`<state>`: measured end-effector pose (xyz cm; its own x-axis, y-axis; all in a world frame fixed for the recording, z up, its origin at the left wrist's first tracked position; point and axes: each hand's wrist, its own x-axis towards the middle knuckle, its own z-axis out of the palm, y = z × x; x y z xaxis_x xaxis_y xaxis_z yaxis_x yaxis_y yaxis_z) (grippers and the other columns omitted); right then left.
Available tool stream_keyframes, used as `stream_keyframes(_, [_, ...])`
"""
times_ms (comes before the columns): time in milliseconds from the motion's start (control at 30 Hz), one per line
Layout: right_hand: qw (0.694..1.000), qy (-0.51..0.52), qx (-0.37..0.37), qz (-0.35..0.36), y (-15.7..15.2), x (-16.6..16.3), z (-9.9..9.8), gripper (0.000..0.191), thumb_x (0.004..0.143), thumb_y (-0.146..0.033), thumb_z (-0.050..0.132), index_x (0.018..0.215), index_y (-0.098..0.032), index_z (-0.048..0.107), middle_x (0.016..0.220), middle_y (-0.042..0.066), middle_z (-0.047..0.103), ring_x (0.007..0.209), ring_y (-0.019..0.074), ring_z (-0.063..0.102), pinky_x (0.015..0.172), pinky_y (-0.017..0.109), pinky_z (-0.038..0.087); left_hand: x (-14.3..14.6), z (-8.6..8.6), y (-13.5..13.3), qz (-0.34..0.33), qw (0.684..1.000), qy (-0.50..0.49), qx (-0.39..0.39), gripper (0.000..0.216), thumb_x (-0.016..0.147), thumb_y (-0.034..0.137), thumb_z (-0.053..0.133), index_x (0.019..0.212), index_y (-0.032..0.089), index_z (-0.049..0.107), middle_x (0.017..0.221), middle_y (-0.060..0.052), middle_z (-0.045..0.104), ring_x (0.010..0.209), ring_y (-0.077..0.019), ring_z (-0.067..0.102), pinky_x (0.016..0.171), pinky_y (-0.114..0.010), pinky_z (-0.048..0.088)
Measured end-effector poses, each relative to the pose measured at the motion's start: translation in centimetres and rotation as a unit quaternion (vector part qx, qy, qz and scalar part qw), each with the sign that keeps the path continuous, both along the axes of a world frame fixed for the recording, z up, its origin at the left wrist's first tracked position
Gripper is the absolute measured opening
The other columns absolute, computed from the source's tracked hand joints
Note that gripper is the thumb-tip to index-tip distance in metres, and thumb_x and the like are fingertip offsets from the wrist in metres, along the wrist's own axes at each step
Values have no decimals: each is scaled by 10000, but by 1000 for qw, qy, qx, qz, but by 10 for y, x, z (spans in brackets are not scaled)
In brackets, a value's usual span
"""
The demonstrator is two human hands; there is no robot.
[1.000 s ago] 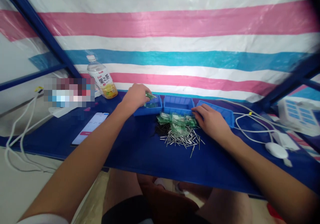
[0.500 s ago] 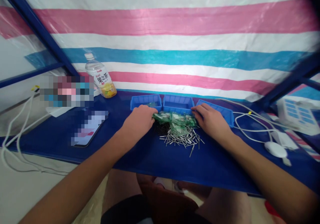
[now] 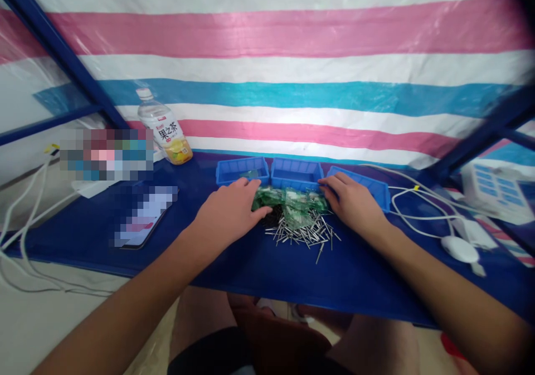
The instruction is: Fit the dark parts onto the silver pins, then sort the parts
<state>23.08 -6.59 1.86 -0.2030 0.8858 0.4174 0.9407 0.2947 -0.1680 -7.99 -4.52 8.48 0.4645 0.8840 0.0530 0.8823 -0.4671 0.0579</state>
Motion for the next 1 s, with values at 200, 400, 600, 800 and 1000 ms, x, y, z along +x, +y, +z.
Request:
stream_keyframes(200, [1000, -2, 4, 1, 1, 1, -1, 318, 1104, -314, 463, 1250, -184, 713, 1122, 147, 729, 910, 284, 723, 749, 397, 549, -1, 1, 77, -17, 1000, -10, 13, 369, 1034, 247, 478, 1229, 253, 792, 1237, -91, 805, 1074, -253, 742, 932, -352, 545])
stream_keyframes(400, [1000, -2, 1, 5, 1, 1, -1, 307, 1101, -295, 463, 1244, -179, 709, 1129, 149, 727, 927, 286, 724, 742, 383, 542, 5, -2, 141, -99, 989, 38, -100, 513, 814, 204, 657, 1297, 304, 799, 1267, -63, 814, 1079, -251, 749, 923, -343, 543])
stream_keyframes(600, [1000, 2, 0, 5, 0, 0, -1, 317, 1101, -293, 462, 1260, -169, 707, 1124, 149, 720, 917, 281, 716, 744, 383, 537, 12, -3, 149, -113, 989, 13, -90, 562, 690, 187, 693, 1226, 276, 836, 1075, -75, 837, 914, -248, 748, 779, -335, 542])
stream_keyframes(800, [1000, -3, 5, 9, 0, 1, 0, 321, 1102, -304, 458, 1254, -170, 707, 1126, 149, 727, 901, 276, 716, 740, 387, 541, 3, 12, 126, -76, 994, -77, 17, 373, 774, 223, 717, 1124, 194, 843, 1008, -107, 816, 894, -239, 723, 835, -361, 548])
stream_keyframes(1000, [1000, -1, 3, 8, 0, 1, 0, 338, 1105, -311, 457, 1269, -164, 713, 1133, 154, 729, 904, 279, 719, 741, 406, 553, 0, 17, 60, -169, 961, -200, 87, 261, 873, 143, 620, 1032, 230, 808, 1096, -54, 787, 934, -188, 708, 877, -330, 558])
